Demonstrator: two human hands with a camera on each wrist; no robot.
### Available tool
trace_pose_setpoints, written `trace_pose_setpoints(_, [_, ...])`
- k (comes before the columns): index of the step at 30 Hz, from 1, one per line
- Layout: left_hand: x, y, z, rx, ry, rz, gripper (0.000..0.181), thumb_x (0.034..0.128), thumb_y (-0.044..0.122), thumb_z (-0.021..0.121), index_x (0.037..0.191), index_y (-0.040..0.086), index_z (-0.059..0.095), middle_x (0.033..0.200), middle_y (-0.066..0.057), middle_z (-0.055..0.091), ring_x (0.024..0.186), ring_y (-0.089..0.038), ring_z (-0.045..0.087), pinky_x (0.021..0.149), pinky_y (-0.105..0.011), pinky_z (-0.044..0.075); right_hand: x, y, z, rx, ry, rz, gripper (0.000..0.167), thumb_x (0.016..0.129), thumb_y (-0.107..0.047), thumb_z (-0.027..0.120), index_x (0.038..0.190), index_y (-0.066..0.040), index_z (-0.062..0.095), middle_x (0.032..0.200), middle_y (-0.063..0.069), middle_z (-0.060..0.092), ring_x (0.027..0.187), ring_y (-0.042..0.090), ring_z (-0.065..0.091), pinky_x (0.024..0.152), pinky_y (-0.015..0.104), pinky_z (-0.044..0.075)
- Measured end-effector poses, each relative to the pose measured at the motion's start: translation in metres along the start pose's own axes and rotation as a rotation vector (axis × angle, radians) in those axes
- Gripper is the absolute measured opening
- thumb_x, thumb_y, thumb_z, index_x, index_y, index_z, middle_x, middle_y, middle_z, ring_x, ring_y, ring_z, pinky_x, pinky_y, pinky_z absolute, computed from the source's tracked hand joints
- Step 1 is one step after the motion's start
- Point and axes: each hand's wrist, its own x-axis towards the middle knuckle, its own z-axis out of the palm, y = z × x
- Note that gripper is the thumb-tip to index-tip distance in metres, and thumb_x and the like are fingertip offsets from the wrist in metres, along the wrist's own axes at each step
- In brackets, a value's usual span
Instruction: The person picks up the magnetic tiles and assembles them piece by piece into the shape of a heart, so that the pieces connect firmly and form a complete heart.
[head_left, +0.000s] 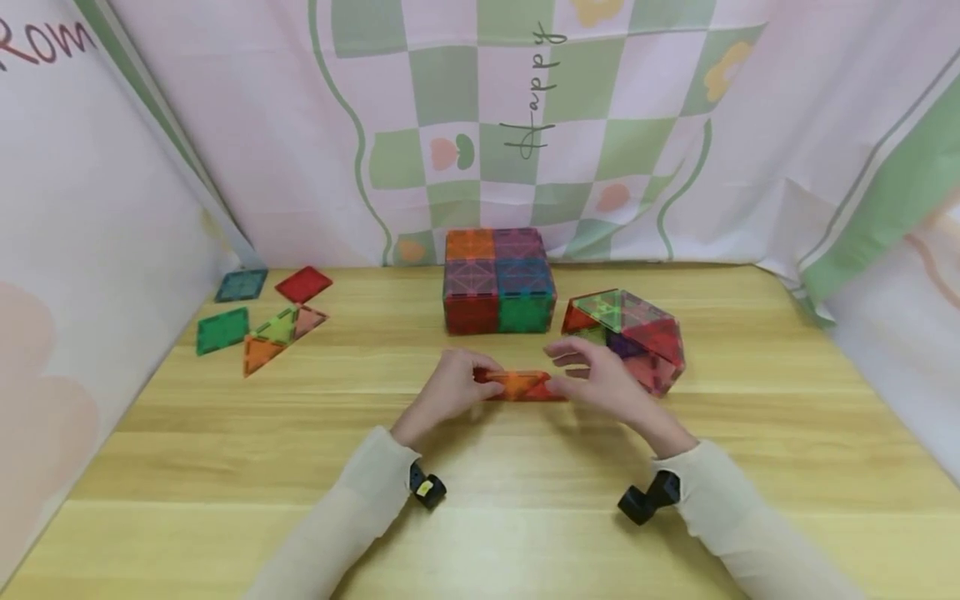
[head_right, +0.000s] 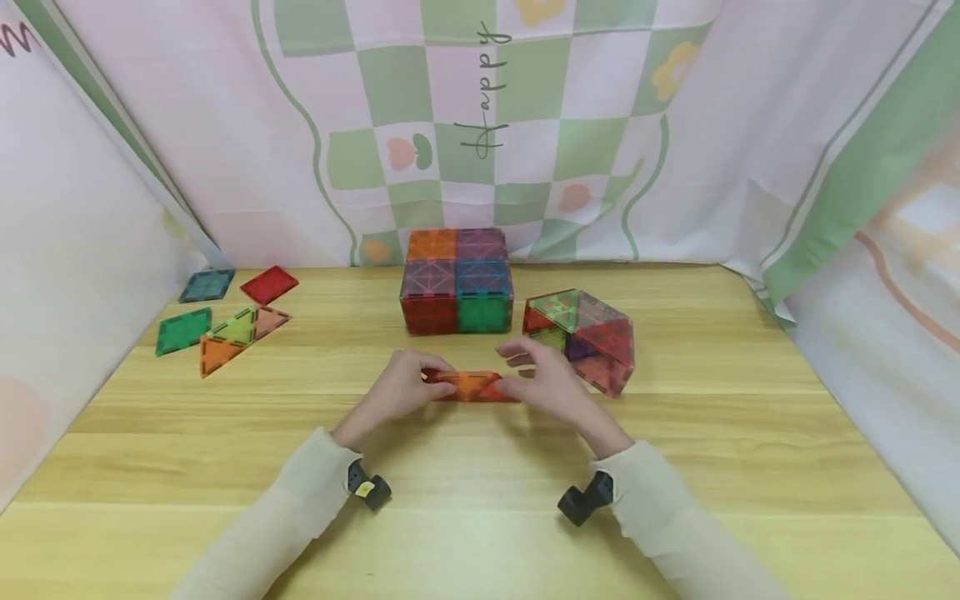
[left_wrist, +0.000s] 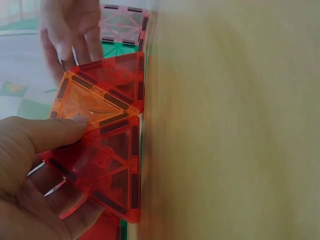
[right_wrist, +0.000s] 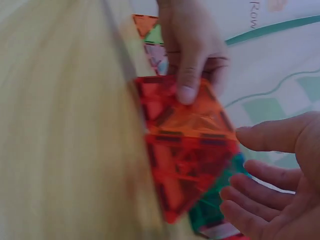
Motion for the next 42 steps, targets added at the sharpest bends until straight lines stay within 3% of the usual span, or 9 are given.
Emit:
trace_pose_setpoints(9, [0.0, -0.001, 0.002, 0.016, -0.011, 0.01, 0.009, 0.0819, 0.009, 0.074, 0.09, 0.006, 0.074, 0.087, -0.006, 0.073, 0.077, -0.011, 0.061, 0.068, -0.019, 0.047, 0.007, 0.008, 0.015, -0.071, 0.017, -0.033, 0.015, 0.081, 0.0, 0.071, 0.095, 0.003, 0.069, 0.091, 0.017, 0.07, 0.087, 0.027, 0.067, 0.074, 0.029, 0.055])
trace_pose_setpoints(14, [-0.011, -0.014, -0.018, -0.044, -0.019, -0.031, 0.019, 0.0824, 0.006, 0.071, 0.1, 0.002, 0.07, 0.097, -0.012, 0.071, 0.084, -0.019, 0.066, 0.072, -0.022, 0.053, 0.007, 0.012, 0.017, -0.088, 0.046, -0.021, 0.015, 0.081, -0.002, 0.071, 0.096, 0.002, 0.07, 0.092, 0.015, 0.07, 0.085, 0.024, 0.067, 0.073, 0.025, 0.054])
trace_pose_setpoints(19, [-0.035, -0.035, -0.06, -0.073, 0.069, -0.105, 0.025, 0.0844, 0.001, 0.066, 0.108, -0.006, 0.065, 0.104, -0.021, 0.068, 0.088, -0.029, 0.066, 0.078, -0.034, 0.056, 0.007, 0.013, 0.018, -0.102, 0.052, -0.013, 0.016, 0.081, -0.001, 0.071, 0.097, 0.001, 0.07, 0.094, 0.015, 0.07, 0.086, 0.024, 0.067, 0.073, 0.027, 0.055])
trace_pose_setpoints(26, [-0.064, -0.072, -0.129, 0.14, 0.349, -0.228, 0.022, 0.0873, 0.0, 0.061, 0.108, -0.007, 0.063, 0.104, -0.026, 0.066, 0.091, -0.037, 0.064, 0.078, -0.046, 0.054, 0.005, 0.012, 0.018, -0.096, 0.049, 0.007, 0.017, 0.082, 0.001, 0.07, 0.099, 0.001, 0.069, 0.096, 0.016, 0.07, 0.088, 0.027, 0.067, 0.072, 0.028, 0.055])
trace_pose_setpoints(30, [-0.078, -0.091, -0.162, 0.247, 0.463, -0.293, 0.021, 0.0871, 0.002, 0.061, 0.106, -0.008, 0.064, 0.102, -0.027, 0.066, 0.087, -0.036, 0.064, 0.069, -0.03, 0.052, 0.003, 0.013, 0.019, -0.089, 0.05, 0.016, 0.018, 0.082, 0.001, 0.069, 0.099, 0.002, 0.069, 0.095, 0.015, 0.07, 0.087, 0.026, 0.067, 0.072, 0.028, 0.056])
trace_pose_setpoints(32, [-0.085, -0.099, -0.177, 0.277, 0.501, -0.333, 0.023, 0.087, 0.004, 0.06, 0.106, -0.007, 0.065, 0.102, -0.028, 0.066, 0.08, -0.025, 0.064, 0.064, -0.018, 0.045, 0.003, 0.014, 0.019, -0.084, 0.052, 0.021, 0.018, 0.081, 0.002, 0.069, 0.099, 0.002, 0.069, 0.094, 0.015, 0.07, 0.087, 0.026, 0.067, 0.072, 0.028, 0.056])
trace_pose_setpoints(35, [-0.096, -0.113, -0.2, 0.284, 0.546, -0.401, 0.026, 0.0881, 0.007, 0.057, 0.109, -0.008, 0.064, 0.104, -0.028, 0.065, 0.071, 0.003, 0.053, 0.06, -0.007, 0.037, 0.003, 0.014, 0.019, -0.084, 0.056, 0.014, 0.017, 0.081, 0.002, 0.069, 0.098, 0.002, 0.07, 0.094, 0.015, 0.07, 0.087, 0.026, 0.067, 0.072, 0.028, 0.055])
trace_pose_setpoints(38, [-0.106, -0.127, -0.223, 0.285, 0.577, -0.467, 0.03, 0.0893, 0.011, 0.053, 0.111, -0.008, 0.062, 0.099, -0.02, 0.065, 0.066, 0.017, 0.038, 0.059, -0.007, 0.035, 0.003, 0.011, 0.019, -0.083, 0.057, -0.001, 0.017, 0.081, 0.001, 0.07, 0.098, 0.002, 0.07, 0.093, 0.016, 0.07, 0.086, 0.027, 0.067, 0.071, 0.029, 0.056])
trace_pose_setpoints(42, [-0.116, -0.148, -0.25, 0.301, 0.455, -0.532, 0.044, 0.0938, 0.02, 0.052, 0.124, -0.012, 0.05, 0.113, -0.028, 0.056, 0.089, -0.017, 0.058, 0.067, -0.026, 0.046, 0.003, 0.009, 0.019, -0.081, 0.055, -0.007, 0.017, 0.082, 0.001, 0.07, 0.098, 0.003, 0.069, 0.093, 0.017, 0.07, 0.086, 0.028, 0.067, 0.071, 0.03, 0.056])
